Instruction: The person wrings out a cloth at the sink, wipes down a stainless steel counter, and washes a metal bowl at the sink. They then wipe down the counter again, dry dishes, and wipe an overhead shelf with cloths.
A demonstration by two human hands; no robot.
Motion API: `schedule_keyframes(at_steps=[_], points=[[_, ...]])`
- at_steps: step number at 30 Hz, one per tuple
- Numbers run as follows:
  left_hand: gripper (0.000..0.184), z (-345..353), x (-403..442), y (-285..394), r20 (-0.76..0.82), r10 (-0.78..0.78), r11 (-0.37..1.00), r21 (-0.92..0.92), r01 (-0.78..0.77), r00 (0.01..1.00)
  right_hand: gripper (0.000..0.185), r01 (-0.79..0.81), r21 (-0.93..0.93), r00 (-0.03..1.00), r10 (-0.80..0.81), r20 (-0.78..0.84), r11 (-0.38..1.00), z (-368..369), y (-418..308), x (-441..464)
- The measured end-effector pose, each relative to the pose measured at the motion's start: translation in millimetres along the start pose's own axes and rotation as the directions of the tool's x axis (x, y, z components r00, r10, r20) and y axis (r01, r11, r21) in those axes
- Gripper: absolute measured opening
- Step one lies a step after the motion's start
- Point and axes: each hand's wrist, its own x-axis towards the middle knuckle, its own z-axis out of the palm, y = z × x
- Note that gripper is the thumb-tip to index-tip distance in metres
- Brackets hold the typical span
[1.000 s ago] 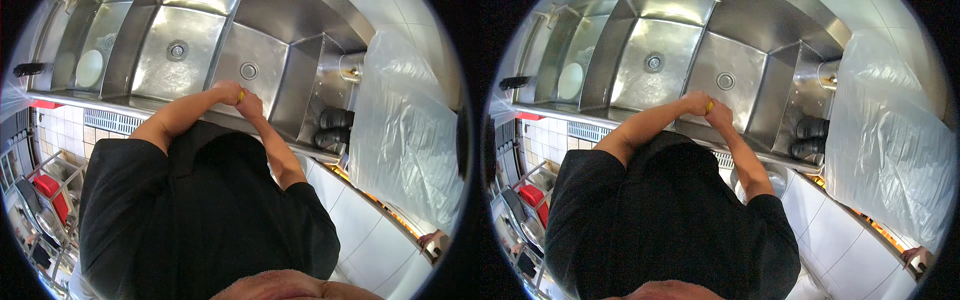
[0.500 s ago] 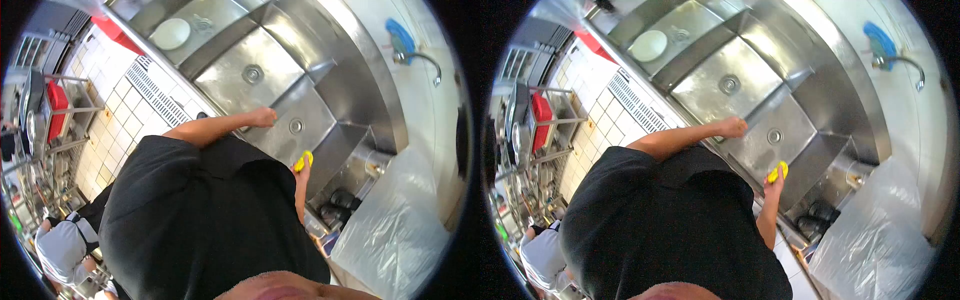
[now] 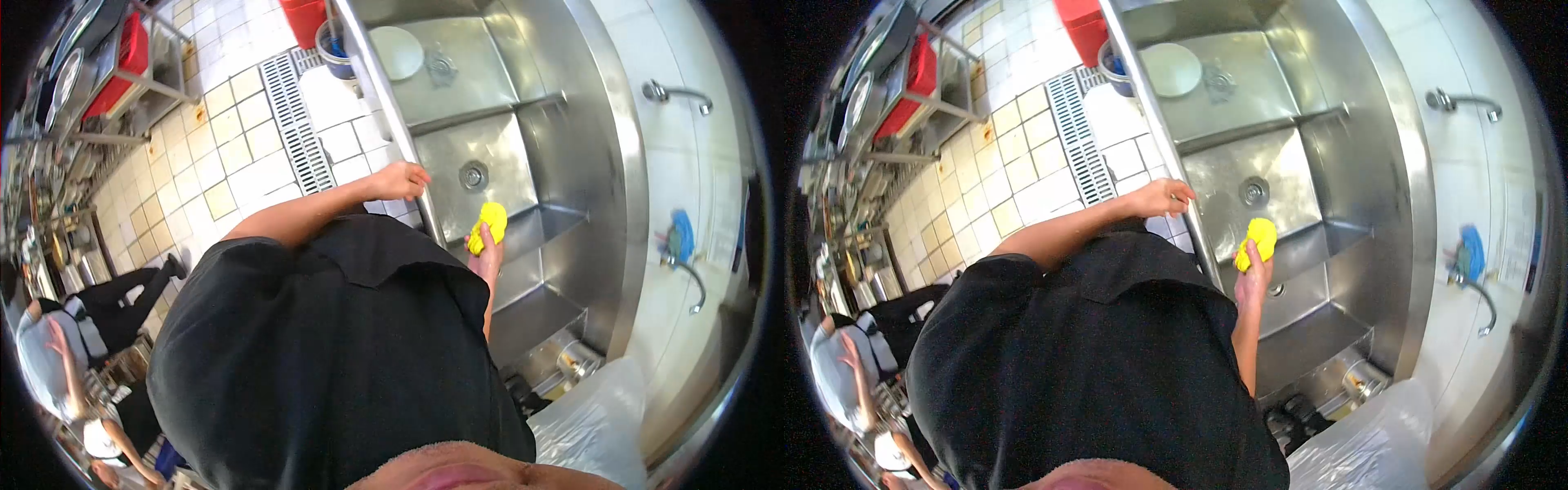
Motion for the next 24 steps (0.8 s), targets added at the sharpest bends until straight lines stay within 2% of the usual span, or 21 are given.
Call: schedule_keyframes(at_steps=[2,5,6,7,9,10,14,18,20,22,24], points=[[0.038,-42,-40,4,-0.143,0.004,0.999,0.043,0.002,0.99,0.034,0.091,-0.091,0.994,-0.085,0.065,0.992,58,-5,8],[0.035,-93,-91,-11,-0.402,-0.132,0.991,-0.027,0.132,0.906,0.037,0.04,-0.154,0.979,-0.007,0.204,0.987,115,-1,28],[0.034,-108,-106,-22,-0.475,-0.175,0.984,-0.101,0.144,0.862,0.037,0.037,-0.177,0.969,0.008,0.247,0.983,134,2,35],[0.033,-119,-122,-31,-0.562,-0.185,0.983,-0.094,0.161,0.806,0.038,0.03,-0.228,0.959,0.037,0.281,0.973,153,2,38],[0.034,-134,-155,-47,-0.688,-0.278,0.953,-0.286,0.101,0.67,0.04,0.059,-0.3,0.928,0.058,0.368,0.952,187,7,47],[0.034,-140,-167,-67,-0.728,-0.294,0.948,-0.304,0.094,0.619,0.04,0.077,-0.34,0.913,0.07,0.402,0.937,201,12,54],[0.034,-147,-208,-129,-0.766,-0.487,0.863,-0.497,0.094,0.419,0.04,0.091,-0.37,0.84,0.129,0.527,0.924,264,25,76],[0.034,-148,-228,-158,-0.749,-0.582,0.801,-0.595,0.063,0.318,0.041,0.073,-0.419,0.761,0.221,0.61,0.905,330,31,93],[0.035,-159,-228,-162,-0.731,-0.613,0.78,-0.621,0.08,0.301,0.038,0.069,-0.444,0.725,0.261,0.638,0.893,365,37,108],[0.037,-177,-230,-160,-0.707,-0.625,0.779,-0.595,0.198,0.33,0.034,0.054,-0.483,0.689,0.317,0.651,0.874,396,41,124],[0.041,-201,-234,-180,-0.729,-0.538,0.841,-0.425,0.335,0.423,0.035,-0.017,-0.464,0.705,0.34,0.622,0.886,426,55,145]])
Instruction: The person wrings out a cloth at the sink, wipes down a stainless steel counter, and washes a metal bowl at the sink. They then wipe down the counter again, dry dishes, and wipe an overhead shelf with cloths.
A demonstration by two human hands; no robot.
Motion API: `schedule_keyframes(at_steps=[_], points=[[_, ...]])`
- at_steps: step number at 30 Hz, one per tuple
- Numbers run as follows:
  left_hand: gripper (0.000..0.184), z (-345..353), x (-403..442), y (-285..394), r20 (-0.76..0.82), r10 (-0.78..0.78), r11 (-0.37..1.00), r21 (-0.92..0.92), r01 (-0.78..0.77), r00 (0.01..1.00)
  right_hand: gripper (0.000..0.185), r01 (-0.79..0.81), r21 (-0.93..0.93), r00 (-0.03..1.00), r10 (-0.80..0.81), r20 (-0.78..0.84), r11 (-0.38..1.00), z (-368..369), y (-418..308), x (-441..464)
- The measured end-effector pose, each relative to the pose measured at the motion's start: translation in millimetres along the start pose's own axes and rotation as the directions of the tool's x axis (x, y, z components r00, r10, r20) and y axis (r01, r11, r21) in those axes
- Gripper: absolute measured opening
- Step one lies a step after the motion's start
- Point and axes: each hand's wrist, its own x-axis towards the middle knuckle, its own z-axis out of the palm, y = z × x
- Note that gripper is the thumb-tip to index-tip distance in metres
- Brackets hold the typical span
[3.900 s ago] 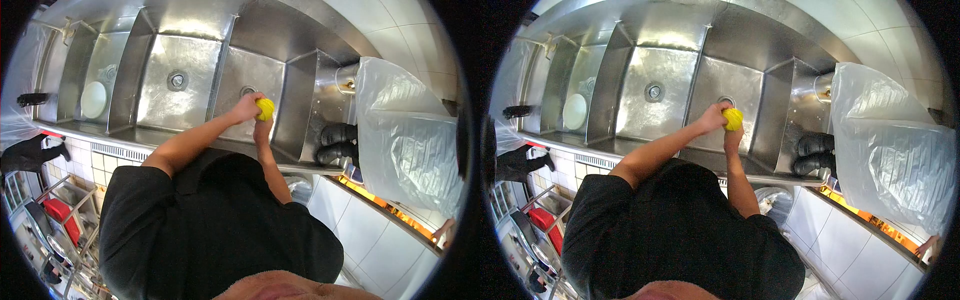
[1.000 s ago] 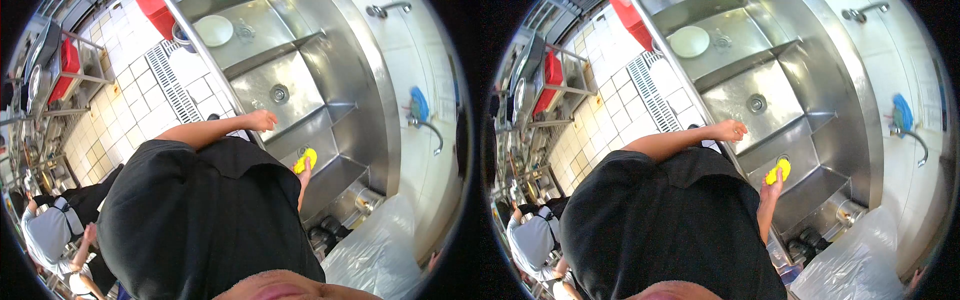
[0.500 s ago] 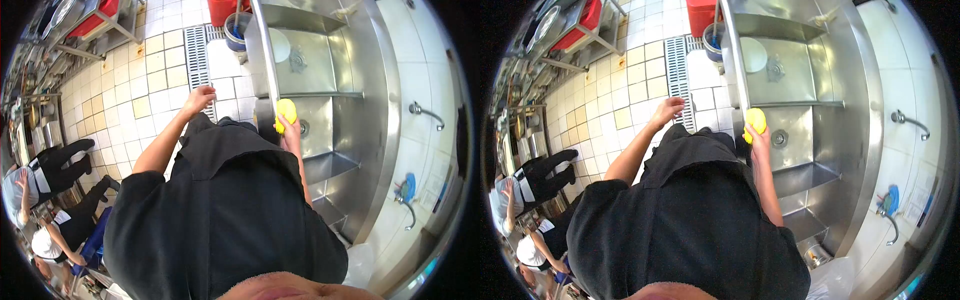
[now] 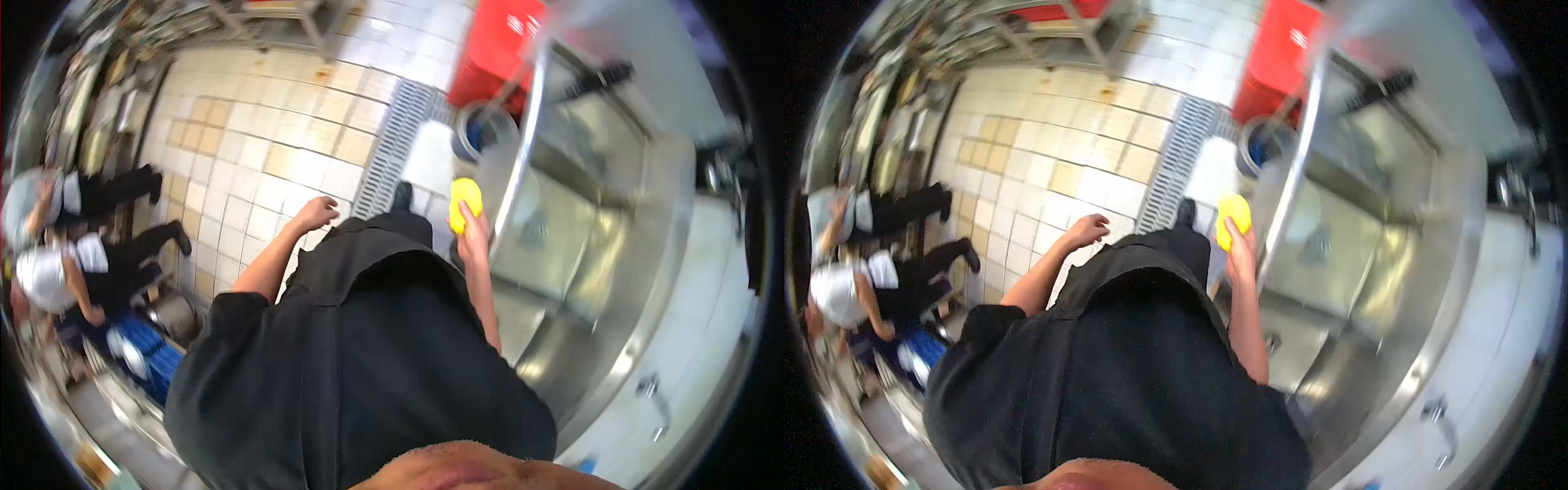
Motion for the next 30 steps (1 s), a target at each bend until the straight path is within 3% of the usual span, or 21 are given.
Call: schedule_keyframes(at_steps=[2,5,8,12,14,15,16,17,18,19,20,21,23,25,28,29,30], points=[[0.047,-22,5,13,-0.031,0.083,0.938,0.339,-0.067,0.996,0.035,-0.157,0.097,0.978,0.14,0.157,0.983,0,-4,40],[0.051,-62,2,43,-0.01,0.053,0.879,0.475,-0.042,0.999,0.052,-0.331,0.229,0.934,0.284,0.217,0.915,28,-27,92],[0.045,-109,-12,71,-0.2,0.092,0.956,0.293,-0.03,0.976,0.058,-0.337,0.238,0.922,0.268,0.28,0.911,74,-57,123],[0.043,-134,-3,32,-0.565,0.032,0.999,-0.004,-0.041,0.824,0.049,-0.374,0.009,0.834,0.333,0.439,0.927,163,-80,173],[0.044,-134,-3,-3,-0.537,-0.059,0.997,-0.07,0.025,0.842,0.046,-0.323,-0.128,0.796,0.342,0.5,0.938,221,-88,186],[0.045,-130,10,-39,-0.512,-0.078,0.996,-0.011,0.085,0.855,0.044,-0.318,-0.152,0.749,0.347,0.564,0.936,246,-85,201],[0.045,-127,14,-70,-0.426,-0.171,0.985,-0.076,0.153,0.888,0.043,-0.299,-0.155,0.739,0.332,0.587,0.941,276,-82,204],[0.047,-113,23,-116,-0.475,-0.151,0.989,-0.068,0.135,0.867,0.043,-0.28,-0.158,0.728,0.316,0.608,0.947,310,-78,203],[0.038,-108,13,-135,-0.437,-0.251,0.966,-0.169,0.195,0.864,0.043,-0.261,-0.161,0.718,0.303,0.626,0.952,341,-75,201],[0.029,-104,11,-167,-0.289,-0.367,0.93,-0.145,0.338,0.884,0.043,-0.271,-0.198,0.653,0.331,0.681,0.942,364,-68,209],[0.03,-87,8,-205,-0.361,-0.407,0.912,-0.203,0.356,0.839,0.043,-0.286,-0.198,0.616,0.339,0.711,0.937,392,-66,206],[0.027,-67,13,-262,-0.115,-0.658,0.689,-0.489,0.534,0.744,0.043,-0.301,-0.202,0.58,0.347,0.737,0.932,419,-61,200],[0.031,-51,15,-313,0.157,-0.812,0.373,-0.599,0.708,0.561,0.043,-0.361,-0.223,0.492,0.388,0.779,0.906,464,-55,191],[0.035,-86,8,-301,0.051,-0.734,0.555,-0.529,0.642,0.677,0.043,-0.35,-0.282,0.442,0.423,0.791,0.893,511,-45,188],[0.029,-134,15,-320,-0.102,-0.567,0.709,-0.566,0.421,0.817,0.042,-0.32,-0.335,0.417,0.449,0.79,0.886,573,-21,199],[0.024,-171,20,-301,-0.017,-0.712,0.469,-0.755,0.458,0.702,0.042,-0.323,-0.352,0.43,0.468,0.772,0.878,590,-9,207],[0.02,-214,21,-280,-0.116,-0.687,0.545,-0.735,0.403,0.717,0.041,-0.324,-0.367,0.441,0.483,0.756,0.872,613,0,212]])
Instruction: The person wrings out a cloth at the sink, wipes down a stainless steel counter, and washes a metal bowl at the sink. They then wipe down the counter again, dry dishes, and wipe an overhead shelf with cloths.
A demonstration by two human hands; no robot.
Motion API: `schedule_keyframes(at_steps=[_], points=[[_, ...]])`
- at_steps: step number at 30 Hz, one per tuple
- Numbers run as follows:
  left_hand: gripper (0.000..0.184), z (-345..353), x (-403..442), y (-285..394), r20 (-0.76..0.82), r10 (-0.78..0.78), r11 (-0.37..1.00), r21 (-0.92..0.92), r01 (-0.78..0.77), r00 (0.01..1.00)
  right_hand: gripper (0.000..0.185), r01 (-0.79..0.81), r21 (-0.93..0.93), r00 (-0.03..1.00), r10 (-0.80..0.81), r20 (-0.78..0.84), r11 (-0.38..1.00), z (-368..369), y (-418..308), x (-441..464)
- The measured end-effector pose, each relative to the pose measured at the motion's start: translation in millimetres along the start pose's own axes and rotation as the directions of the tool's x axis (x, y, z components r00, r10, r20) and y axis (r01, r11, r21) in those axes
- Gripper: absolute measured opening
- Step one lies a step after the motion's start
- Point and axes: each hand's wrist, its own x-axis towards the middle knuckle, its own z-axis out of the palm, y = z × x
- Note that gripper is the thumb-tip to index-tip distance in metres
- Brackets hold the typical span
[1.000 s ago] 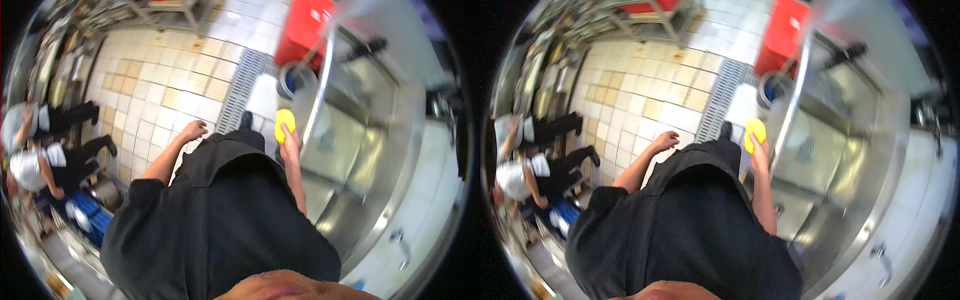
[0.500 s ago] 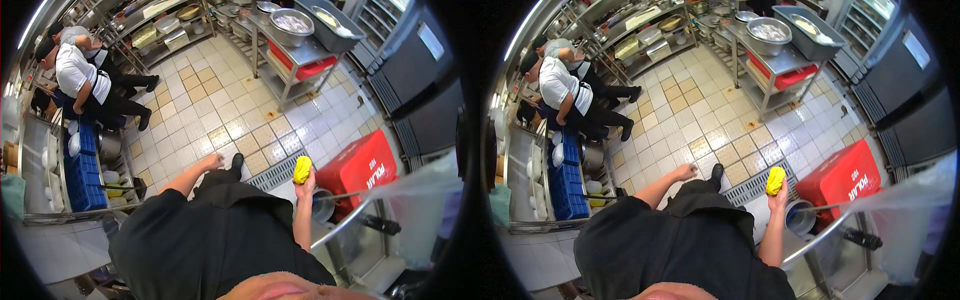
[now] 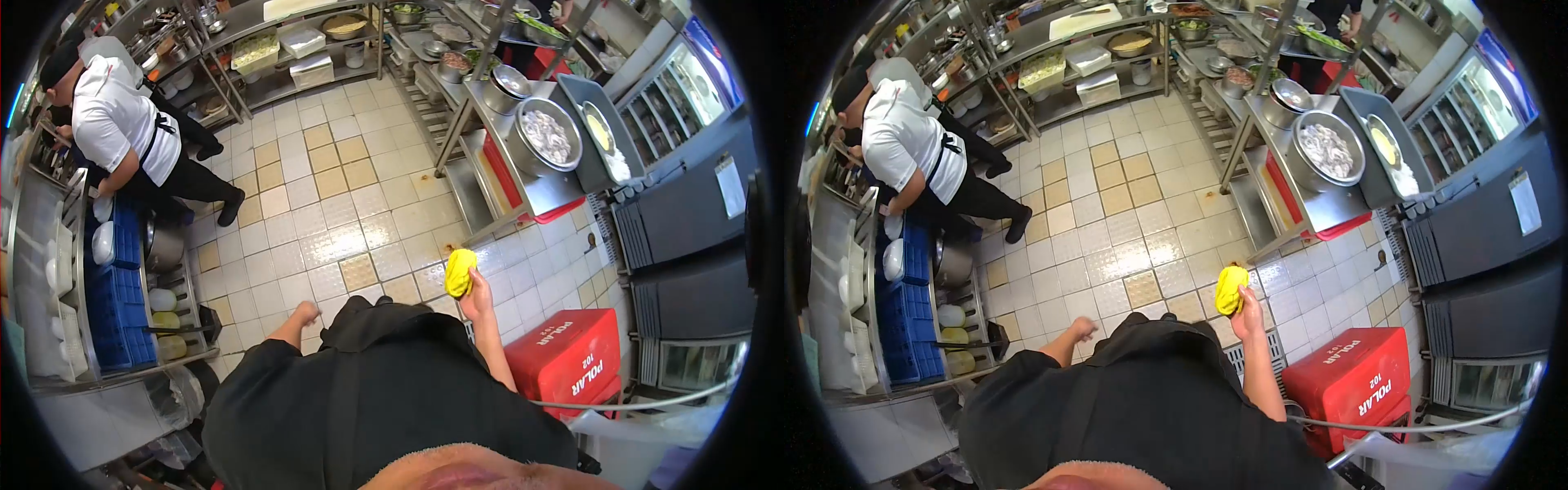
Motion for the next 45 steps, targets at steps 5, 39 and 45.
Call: schedule_keyframes(at_steps=[5,39,45], points=[[0.03,-77,-26,202,0.012,0.42,0.715,-0.62,-0.323,0.907,0.039,-0.066,-0.218,0.995,0.08,0.056,0.974,92,-25,98],[0.074,-695,95,564,-0.668,0.701,-0.065,-0.407,-0.911,0.248,0.064,-0.003,-0.566,0.637,0.438,0.635,0.825,682,-77,692],[0.028,-803,150,546,-0.528,0.623,0.291,-0.528,-0.798,0.577,0.048,0.215,-0.714,0.645,0.453,0.616,0.666,750,-64,802]])
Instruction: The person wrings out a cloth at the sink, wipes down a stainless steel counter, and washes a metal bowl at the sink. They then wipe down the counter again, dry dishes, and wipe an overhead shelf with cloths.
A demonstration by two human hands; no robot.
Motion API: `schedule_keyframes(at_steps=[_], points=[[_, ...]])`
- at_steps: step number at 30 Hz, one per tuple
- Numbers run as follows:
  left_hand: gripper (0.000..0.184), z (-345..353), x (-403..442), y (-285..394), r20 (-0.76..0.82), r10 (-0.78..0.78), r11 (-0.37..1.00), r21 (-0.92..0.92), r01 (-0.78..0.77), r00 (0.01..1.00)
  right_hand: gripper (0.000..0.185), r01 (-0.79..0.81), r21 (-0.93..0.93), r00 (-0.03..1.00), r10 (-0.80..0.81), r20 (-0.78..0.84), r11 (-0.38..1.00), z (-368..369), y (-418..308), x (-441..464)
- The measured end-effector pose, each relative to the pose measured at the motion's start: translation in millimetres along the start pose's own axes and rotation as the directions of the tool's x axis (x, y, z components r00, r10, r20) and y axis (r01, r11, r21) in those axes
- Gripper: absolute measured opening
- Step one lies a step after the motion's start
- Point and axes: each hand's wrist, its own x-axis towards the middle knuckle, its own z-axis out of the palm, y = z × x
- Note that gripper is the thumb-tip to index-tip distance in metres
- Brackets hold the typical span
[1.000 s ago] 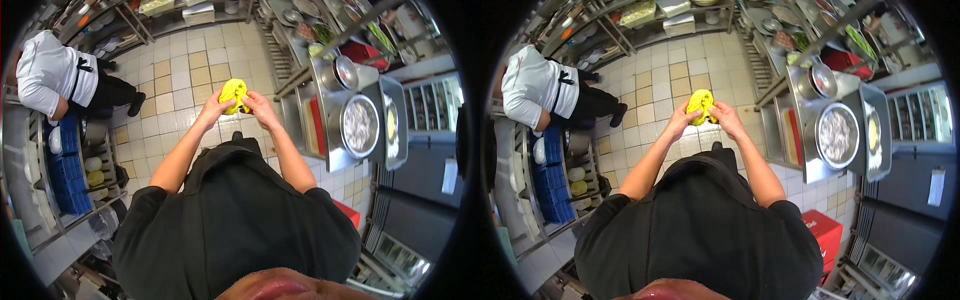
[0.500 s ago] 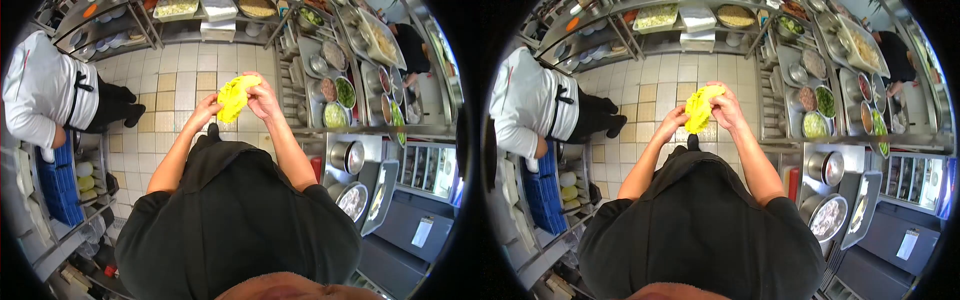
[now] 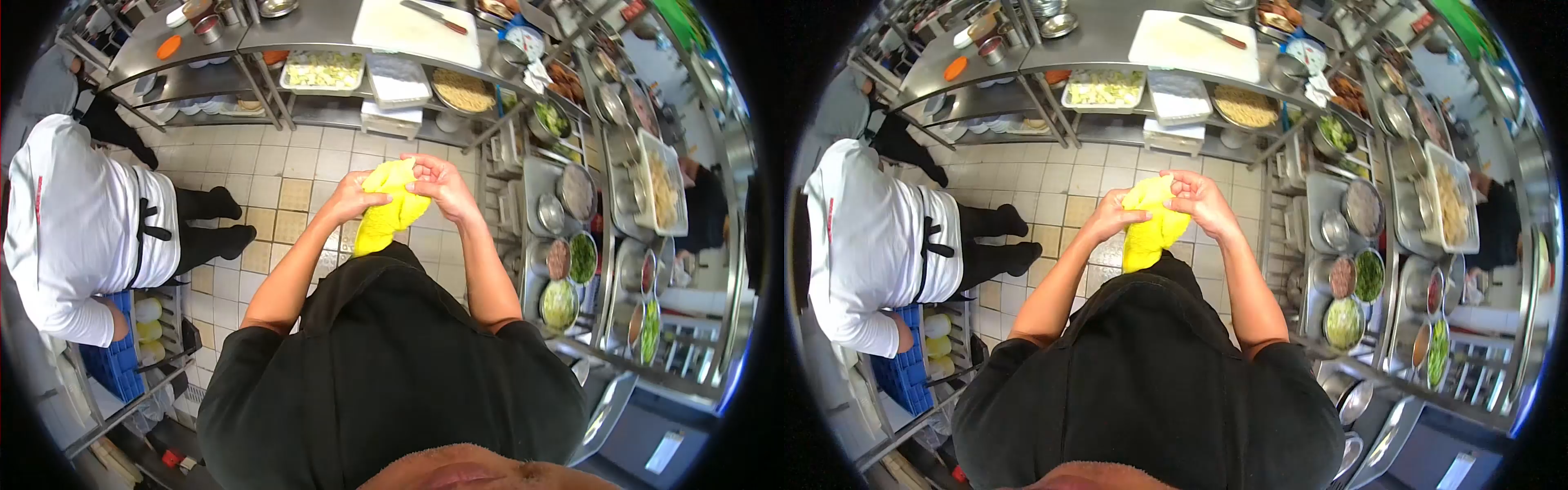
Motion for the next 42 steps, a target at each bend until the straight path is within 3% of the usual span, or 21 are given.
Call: schedule_keyframes(at_steps=[2,5,7,8,11,12,15,16,19,21,23,24,26,29,30,33,34,37,41,42], points=[[0.032,-27,15,13,-0.046,-0.036,0.997,-0.074,0.032,0.998,0.043,0.026,-0.034,1.0,-0.026,-0.003,0.999,-7,-5,39],[0.036,-58,43,41,-0.152,0.058,0.986,-0.147,-0.081,0.987,0.027,0.093,-0.05,0.996,-0.093,-0.009,0.994,-19,-17,104],[0.04,-92,66,50,-0.23,0.055,0.992,-0.101,-0.081,0.972,0.022,0.106,-0.045,0.994,-0.106,0.001,0.993,-25,-33,148],[0.039,-106,74,59,-0.271,0.068,0.987,-0.119,-0.104,0.96,0.011,0.151,-0.019,0.988,-0.151,-0.028,0.988,-26,-41,171],[0.041,-145,99,80,-0.392,0.047,0.969,-0.205,-0.137,0.919,0.008,0.155,0.176,0.984,-0.167,0.055,0.972,-29,-68,237],[0.041,-157,108,90,-0.395,0.055,0.966,-0.211,-0.149,0.917,0.006,0.195,0.153,0.978,-0.204,0.046,0.969,-25,-79,252],[0.043,-197,134,112,-0.448,0.121,0.978,-0.099,-0.184,0.886,0.004,0.302,0.072,0.951,-0.306,0.043,0.951,-11,-110,300],[0.048,-213,142,118,-0.399,0.08,0.989,-0.08,-0.122,0.913,0.003,0.321,0.037,0.945,-0.323,0.058,0.946,-9,-117,314],[0.054,-242,174,135,-0.328,0.246,0.889,0.452,-0.076,0.912,0.004,0.311,-0.022,0.942,-0.306,0.136,0.95,3,-129,355],[0.047,-251,202,146,-0.271,0.434,0.805,0.544,-0.235,0.859,0.006,0.284,-0.066,0.944,-0.267,0.195,0.957,17,-137,378],[0.043,-267,225,161,-0.15,0.254,0.967,0.017,-0.255,0.955,0.008,0.285,-0.144,0.952,-0.263,0.156,0.948,30,-142,399],[0.028,-285,235,163,-0.118,0.118,0.992,0.056,-0.112,0.986,0.008,0.319,-0.217,0.947,-0.302,0.106,0.923,34,-141,409],[0.021,-307,252,166,-0.144,0.153,0.985,-0.051,-0.162,0.978,0.012,0.324,-0.278,0.941,-0.338,-0.003,0.904,38,-142,428],[0.015,-336,265,177,-0.212,0.199,0.969,-0.106,-0.225,0.957,0.018,0.169,-0.236,0.986,-0.161,0.053,0.957,43,-143,443],[0.016,-345,270,179,-0.257,0.212,0.96,-0.129,-0.25,0.943,0.022,0.184,-0.631,0.982,-0.116,0.148,0.754,34,-143,447],[0.018,-368,282,193,-0.287,0.223,0.966,-0.063,-0.251,0.932,0.021,-0.008,-0.549,0.994,0.069,0.09,0.836,15,-129,459],[0.018,-375,289,195,-0.282,0.241,0.965,-0.03,-0.26,0.929,0.016,0.04,-0.548,0.996,0.009,0.086,0.836,6,-127,468],[0.018,-389,308,199,-0.304,0.24,0.964,-0.038,-0.264,0.922,0.014,-0.012,-0.45,1.0,0.021,0.015,0.893,-13,-140,492],[0.02,-406,324,221,-0.418,0.334,0.909,-0.094,-0.406,0.845,0.014,-0.017,-0.208,0.986,0.051,0.161,0.978,-9,-143,524],[0.021,-410,324,231,-0.5,0.341,0.882,-0.124,-0.456,0.796,0.019,-0.01,-0.311,0.969,0.086,0.23,0.95,-7,-142,530]])
